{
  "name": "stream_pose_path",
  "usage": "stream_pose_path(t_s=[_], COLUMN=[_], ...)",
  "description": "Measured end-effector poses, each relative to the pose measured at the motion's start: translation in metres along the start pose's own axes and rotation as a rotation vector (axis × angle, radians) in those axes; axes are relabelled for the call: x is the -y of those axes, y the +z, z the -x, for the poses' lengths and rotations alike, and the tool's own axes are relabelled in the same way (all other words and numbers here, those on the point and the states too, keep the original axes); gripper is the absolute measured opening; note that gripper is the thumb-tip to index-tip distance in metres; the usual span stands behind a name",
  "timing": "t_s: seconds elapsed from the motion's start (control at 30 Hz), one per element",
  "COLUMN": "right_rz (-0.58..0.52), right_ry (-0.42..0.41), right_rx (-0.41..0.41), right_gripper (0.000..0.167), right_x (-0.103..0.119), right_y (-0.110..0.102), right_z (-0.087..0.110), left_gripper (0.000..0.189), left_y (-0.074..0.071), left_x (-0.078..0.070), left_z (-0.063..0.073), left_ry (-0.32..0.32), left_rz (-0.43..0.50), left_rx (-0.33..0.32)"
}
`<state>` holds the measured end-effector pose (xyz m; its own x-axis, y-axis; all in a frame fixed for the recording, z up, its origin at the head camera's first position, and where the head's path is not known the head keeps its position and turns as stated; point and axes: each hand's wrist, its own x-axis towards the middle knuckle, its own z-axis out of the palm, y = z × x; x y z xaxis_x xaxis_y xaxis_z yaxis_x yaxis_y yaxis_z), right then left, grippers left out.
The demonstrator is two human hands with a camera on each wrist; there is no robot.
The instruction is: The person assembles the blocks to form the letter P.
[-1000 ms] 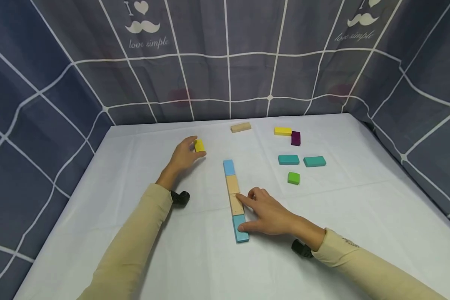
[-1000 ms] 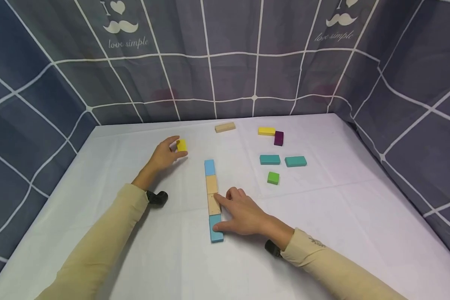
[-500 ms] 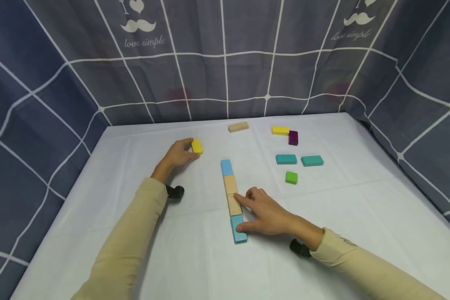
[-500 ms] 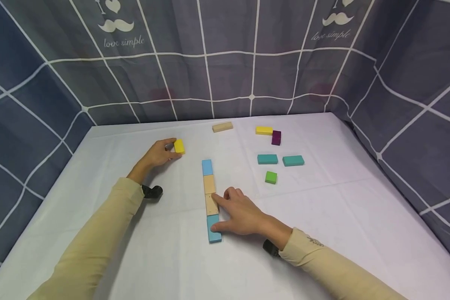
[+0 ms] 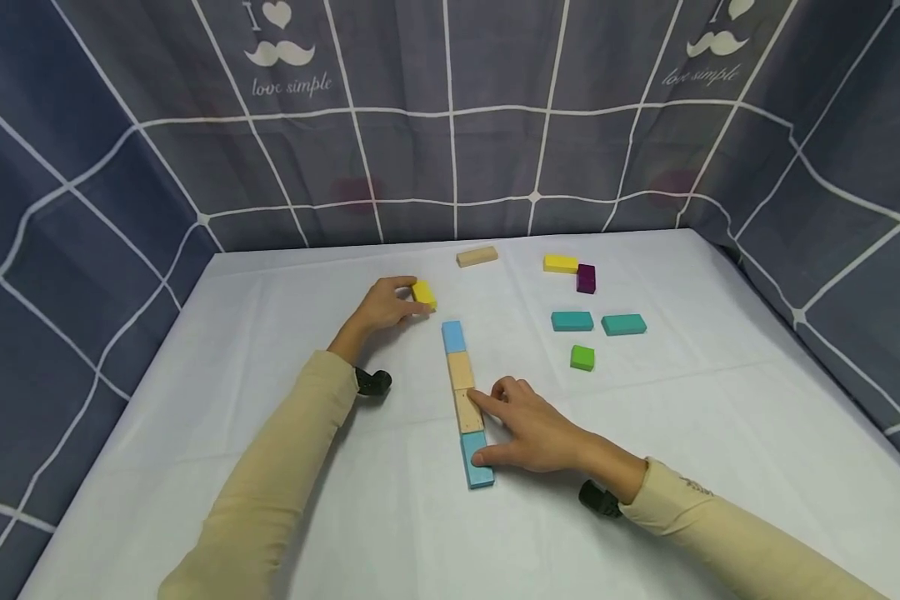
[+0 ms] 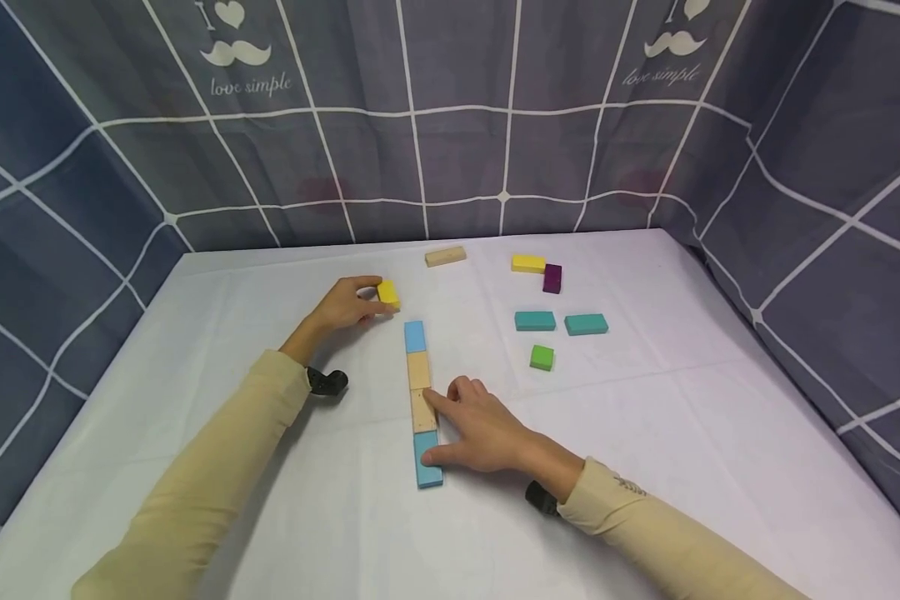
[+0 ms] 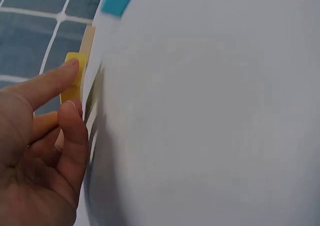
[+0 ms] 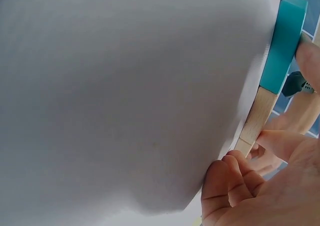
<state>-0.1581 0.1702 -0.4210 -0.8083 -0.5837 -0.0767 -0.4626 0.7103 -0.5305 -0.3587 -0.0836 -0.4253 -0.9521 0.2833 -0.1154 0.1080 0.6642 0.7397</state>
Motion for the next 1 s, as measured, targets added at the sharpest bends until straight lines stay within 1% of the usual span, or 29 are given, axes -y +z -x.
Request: stream_pose_path(t_s=[0.07,0.2,0.3,0.43,0.7,0.83,1.0], right_rz=[0.0,0.011,0.015,0.021,0.021,0.023,0.023], right_ry=[-0.002,-0.004,0.001,0.004,0.009,0.008,0.009], right_rx=[0.002,-0.002,-0.001,0.0,0.003,0.002,0.003], right_gripper=[0.086,0.086,0.087,0.087,0.087,0.086,0.087], right_x=[0.0,0.001,0.001,0.001,0.0,0.0,0.0], right_y=[0.001,0.001,0.0,0.0,-0.001,-0.001,-0.001], right_z=[0.0,0.0,0.0,-0.001,-0.001,-0.001,-0.002], left_gripper=[0.074,0.072,0.071,0.071,0.071,0.067,0.061], left_y=[0.005,0.013,0.016,0.017,0.018,0.019,0.02], left_x=[-0.006,-0.015,-0.019,-0.02,-0.021,-0.022,-0.022], left_z=[-0.001,-0.003,-0.002,-0.001,-0.001,0.0,0.002], left_ry=[0.014,0.038,0.025,0.015,0.023,0.024,0.028], left_rz=[0.033,0.043,0.033,0.017,-0.001,-0.003,-0.012], left_rx=[0.038,0.1,0.127,0.139,0.159,0.166,0.152])
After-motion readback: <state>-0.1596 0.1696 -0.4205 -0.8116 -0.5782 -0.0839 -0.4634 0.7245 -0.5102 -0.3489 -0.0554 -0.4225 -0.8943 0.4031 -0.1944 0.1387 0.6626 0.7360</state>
